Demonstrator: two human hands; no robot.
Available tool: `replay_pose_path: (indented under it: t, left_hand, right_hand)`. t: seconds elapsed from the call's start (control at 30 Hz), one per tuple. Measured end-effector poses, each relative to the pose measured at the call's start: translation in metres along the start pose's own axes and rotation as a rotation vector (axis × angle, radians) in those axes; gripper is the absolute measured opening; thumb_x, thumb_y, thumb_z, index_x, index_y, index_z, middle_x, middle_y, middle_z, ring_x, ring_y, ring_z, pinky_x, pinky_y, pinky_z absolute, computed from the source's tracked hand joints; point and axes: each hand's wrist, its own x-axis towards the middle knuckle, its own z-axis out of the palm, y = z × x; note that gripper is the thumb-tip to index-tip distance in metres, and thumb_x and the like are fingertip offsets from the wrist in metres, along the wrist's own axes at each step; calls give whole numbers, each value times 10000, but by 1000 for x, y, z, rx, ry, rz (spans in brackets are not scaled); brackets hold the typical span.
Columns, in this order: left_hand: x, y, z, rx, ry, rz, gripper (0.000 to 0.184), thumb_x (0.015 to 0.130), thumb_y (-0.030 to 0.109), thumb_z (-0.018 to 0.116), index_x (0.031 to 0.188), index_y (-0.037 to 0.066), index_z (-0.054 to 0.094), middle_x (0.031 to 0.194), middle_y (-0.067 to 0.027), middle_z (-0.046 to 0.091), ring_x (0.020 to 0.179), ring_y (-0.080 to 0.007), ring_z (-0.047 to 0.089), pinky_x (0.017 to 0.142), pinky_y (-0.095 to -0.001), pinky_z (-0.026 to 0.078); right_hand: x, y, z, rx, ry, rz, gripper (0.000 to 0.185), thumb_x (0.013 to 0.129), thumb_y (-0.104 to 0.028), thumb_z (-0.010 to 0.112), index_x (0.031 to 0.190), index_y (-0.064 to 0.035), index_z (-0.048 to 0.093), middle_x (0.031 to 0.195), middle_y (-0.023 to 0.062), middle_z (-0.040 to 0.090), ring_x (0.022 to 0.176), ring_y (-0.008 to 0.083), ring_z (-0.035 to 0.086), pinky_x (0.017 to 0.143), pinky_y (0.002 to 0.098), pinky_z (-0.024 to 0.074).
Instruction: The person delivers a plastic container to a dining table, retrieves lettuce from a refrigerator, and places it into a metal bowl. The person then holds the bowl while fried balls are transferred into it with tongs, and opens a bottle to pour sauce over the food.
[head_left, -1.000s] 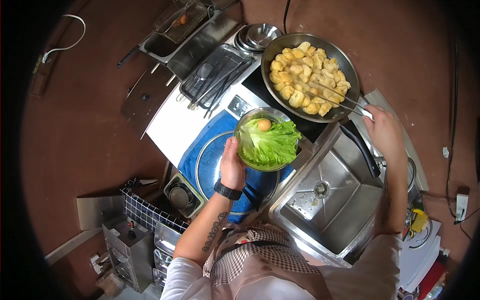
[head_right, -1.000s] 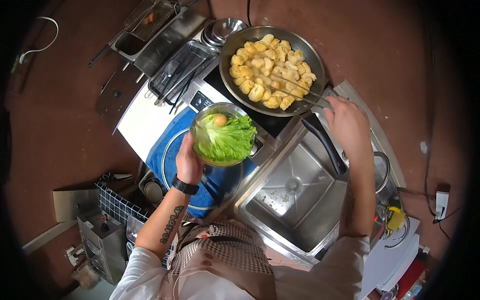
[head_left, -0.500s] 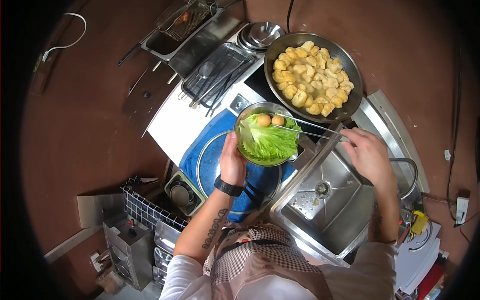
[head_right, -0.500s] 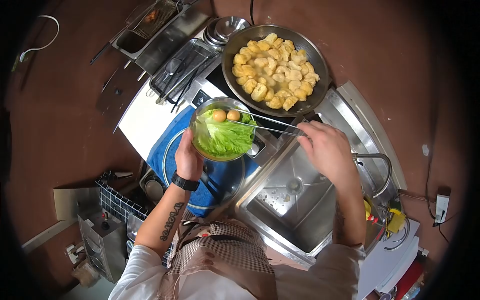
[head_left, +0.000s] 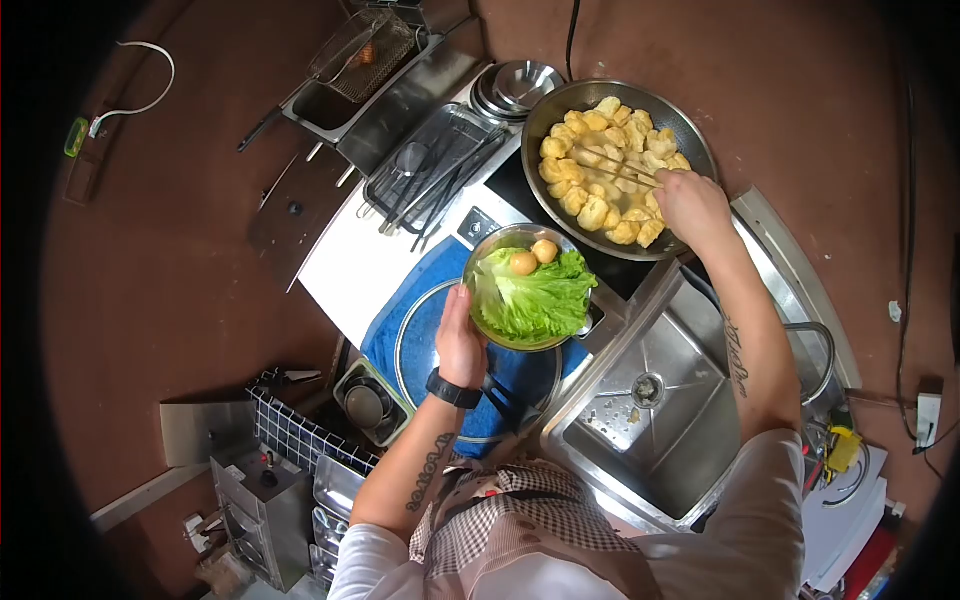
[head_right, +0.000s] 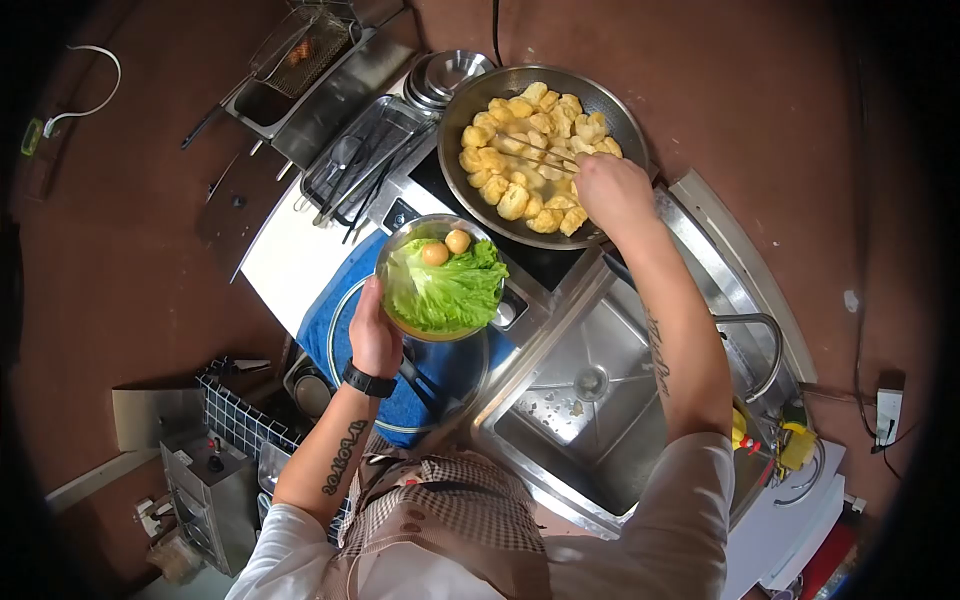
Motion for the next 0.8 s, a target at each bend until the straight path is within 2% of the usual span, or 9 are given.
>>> replay_pose_path:
  t: [0.17,0.27,0.33,0.4,0.5,0.57,0.63,0.77,0.8]
  left_hand:
    - [9,-3,-8,10,-14,25,284,1033,320,472,1184,91,545,1025,19,599,838,-60,566,649,-197,436]
    - [12,-2,-10,-13,-17,14,377,1030,337,474,1257,43,534,1213,-53,599,1091,-149,564,933,-295,449]
    - [15,2,-11,68,17,-34,385,1027,351,476,1261,51,535,1221,-57,596,1104,-154,558,936,-300,446]
    - [11,7,-2,105,-3,-19,363,1026,371,469,1223,77,552,1080,-17,621,906,-99,577,761,-246,471]
    - [12,7,8,10,-19,10,298,1025,383,471,1154,124,543,1020,12,601,879,-82,593,690,-238,489]
    - [11,7,9,25,-6,6,298,1026,383,469,1153,125,543,1012,15,598,870,-80,590,682,-231,481]
    - [12,9,4,45,1,6,297,1026,383,469,1154,125,543,1002,17,595,857,-78,585,671,-226,473]
    - [15,9,-1,28,13,22,297,1027,374,469,1160,119,543,980,21,588,815,-73,568,635,-217,451]
    - [16,9,-2,29,10,23,300,1028,373,467,1164,116,542,981,22,589,812,-72,567,632,-217,449]
  right_hand:
    - [-17,1,-31,19,45,42,224,897,-188,539,993,-43,679,1005,160,693,955,340,650,844,441,516]
    - [-53,2,-63,155,113,64,230,907,-191,553,1029,-37,673,1035,135,690,1003,330,635,862,438,506]
    - [-63,-2,-73,85,87,77,222,904,-187,561,1025,-36,670,1024,129,692,1003,331,634,860,443,507]
    - [-64,-1,-70,38,91,74,218,903,-183,562,1025,-37,668,1012,128,692,1003,331,634,857,447,508]
    - [-34,5,-37,3,93,40,218,904,-180,556,1025,-37,668,995,139,691,997,335,635,854,455,508]
    - [-13,6,-16,-7,21,21,218,904,-178,553,1019,-33,667,985,150,690,983,340,639,855,461,507]
    - [-12,11,-17,18,63,-14,225,902,-181,560,1026,-30,672,983,161,690,955,352,644,849,462,505]
    - [-49,5,-58,183,139,-40,233,890,-175,593,1045,-25,681,981,174,688,909,369,650,832,453,503]
    - [-63,0,-75,268,6,-4,234,883,-171,609,1051,-26,682,985,172,687,920,366,646,830,445,501]
